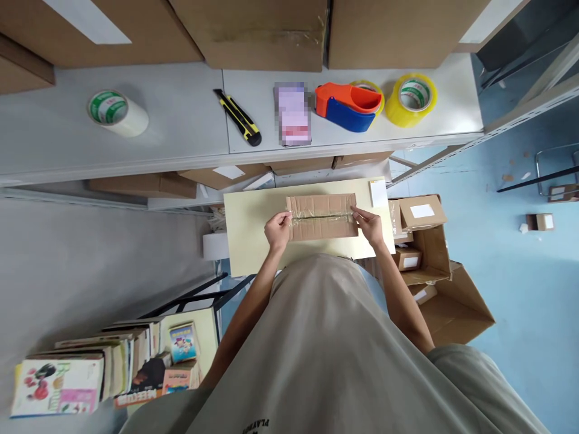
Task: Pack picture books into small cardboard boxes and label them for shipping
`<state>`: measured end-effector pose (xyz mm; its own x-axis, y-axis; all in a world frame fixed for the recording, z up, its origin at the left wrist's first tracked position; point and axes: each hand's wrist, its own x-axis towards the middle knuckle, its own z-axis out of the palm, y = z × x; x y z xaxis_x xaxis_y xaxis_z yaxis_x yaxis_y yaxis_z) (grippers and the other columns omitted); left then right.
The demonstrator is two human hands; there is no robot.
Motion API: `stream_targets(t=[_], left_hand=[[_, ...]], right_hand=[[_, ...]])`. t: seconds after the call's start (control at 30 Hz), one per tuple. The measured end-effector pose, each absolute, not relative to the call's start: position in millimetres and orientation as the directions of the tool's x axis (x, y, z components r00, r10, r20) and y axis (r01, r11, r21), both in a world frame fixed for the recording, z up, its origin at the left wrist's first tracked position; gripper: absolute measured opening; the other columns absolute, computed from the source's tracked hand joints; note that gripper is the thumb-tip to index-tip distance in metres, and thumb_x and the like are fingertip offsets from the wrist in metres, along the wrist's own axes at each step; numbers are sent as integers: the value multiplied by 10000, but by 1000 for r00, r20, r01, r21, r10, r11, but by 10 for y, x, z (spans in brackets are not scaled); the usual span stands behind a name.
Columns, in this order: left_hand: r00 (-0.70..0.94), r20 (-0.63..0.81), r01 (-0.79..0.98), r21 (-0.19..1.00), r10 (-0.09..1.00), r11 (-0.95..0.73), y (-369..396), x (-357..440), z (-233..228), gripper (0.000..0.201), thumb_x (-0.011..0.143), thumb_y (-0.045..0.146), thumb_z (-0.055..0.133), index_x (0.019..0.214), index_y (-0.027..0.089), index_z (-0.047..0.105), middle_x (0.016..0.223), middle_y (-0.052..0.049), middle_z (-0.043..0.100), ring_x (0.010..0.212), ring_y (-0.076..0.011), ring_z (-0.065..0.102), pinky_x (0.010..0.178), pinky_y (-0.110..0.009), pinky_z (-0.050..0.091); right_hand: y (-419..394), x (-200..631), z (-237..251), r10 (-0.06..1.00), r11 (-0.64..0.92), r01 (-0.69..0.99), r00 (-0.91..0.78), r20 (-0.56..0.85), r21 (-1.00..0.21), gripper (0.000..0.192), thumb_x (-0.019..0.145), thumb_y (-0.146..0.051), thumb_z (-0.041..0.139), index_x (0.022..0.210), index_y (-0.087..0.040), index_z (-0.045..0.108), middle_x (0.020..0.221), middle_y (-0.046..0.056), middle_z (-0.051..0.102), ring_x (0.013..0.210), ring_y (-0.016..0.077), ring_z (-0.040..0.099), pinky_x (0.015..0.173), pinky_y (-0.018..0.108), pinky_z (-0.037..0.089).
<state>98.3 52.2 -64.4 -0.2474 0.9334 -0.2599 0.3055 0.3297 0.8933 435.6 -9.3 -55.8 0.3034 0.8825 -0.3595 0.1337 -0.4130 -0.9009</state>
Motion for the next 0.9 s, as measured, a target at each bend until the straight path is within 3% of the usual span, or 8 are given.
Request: stream_targets(t=[0.1,0.33,0.5,0.57,0.67,0.8,0.87,0.9], left_hand=[[-246,-278,291,893,928,344,456,937,-693,121,977,239,755,1003,215,870,1111,-94,940,1080,-268,908,1043,-368,695],[-273,-316,301,869,908,393,354,944,-726,137,985,248,713,985,219,847,1107,-94,936,1099,-260,902,1064,-369,689],[-164,-301,527,778,939,341,403,906,-494,182,1023,177,686,995,242,854,1157,-102,927,1150,-304,888,1110,-433,676],[-109,-236,656,712,966,248,496,922,-335,193,978,115,725,1009,257,853,1271,-124,904,1275,-344,853,1188,-489,653],[-20,-51,725,687,999,50,742,1060,8,241,967,78,758,1102,255,851,1417,-152,857,1427,-373,786,1282,-535,609],[108,150,609,771,983,-184,1143,1427,657,272,1064,90,692,1225,259,832,1340,-93,905,1303,-306,855,1223,-471,644],[125,210,546,801,970,-244,1288,1623,999,298,1068,76,685,1248,267,827,1319,-57,922,1280,-274,872,1207,-434,648],[121,221,526,812,968,-252,1336,1710,1155,309,1060,72,698,1256,275,825,1288,-39,931,1265,-263,880,1195,-420,651]], right_hand=[[-95,4290,-570,881,-422,195,319,-349,-885,826,936,-763,801,1443,-119,897,1323,141,923,920,239,800,865,399,726],[-131,4087,-552,857,-467,341,402,-322,-816,558,1055,-547,714,1399,-157,916,1130,134,951,1017,304,870,900,380,706],[-129,4102,-429,874,-470,447,356,-330,-761,495,1087,-443,685,1410,-140,905,1057,127,949,846,272,849,823,342,680],[-66,4111,-330,886,-460,525,329,-328,-716,430,1090,-316,624,1356,-162,925,1057,133,946,838,277,861,836,347,679],[209,4112,-16,937,-330,665,315,-148,-671,428,1093,-228,536,1260,-193,929,1262,184,922,1042,328,894,979,417,695],[967,4094,735,921,31,785,219,324,-619,454,1201,-355,472,1443,-183,815,1478,227,821,1395,372,789,1217,516,629],[1431,4069,1135,897,124,834,137,420,-538,464,1217,-328,453,1556,-166,726,1581,243,762,1492,369,727,1271,524,588],[1655,4051,1308,910,124,862,98,402,-492,465,1211,-288,451,1590,-162,689,1614,248,742,1483,369,728,1257,523,592]])
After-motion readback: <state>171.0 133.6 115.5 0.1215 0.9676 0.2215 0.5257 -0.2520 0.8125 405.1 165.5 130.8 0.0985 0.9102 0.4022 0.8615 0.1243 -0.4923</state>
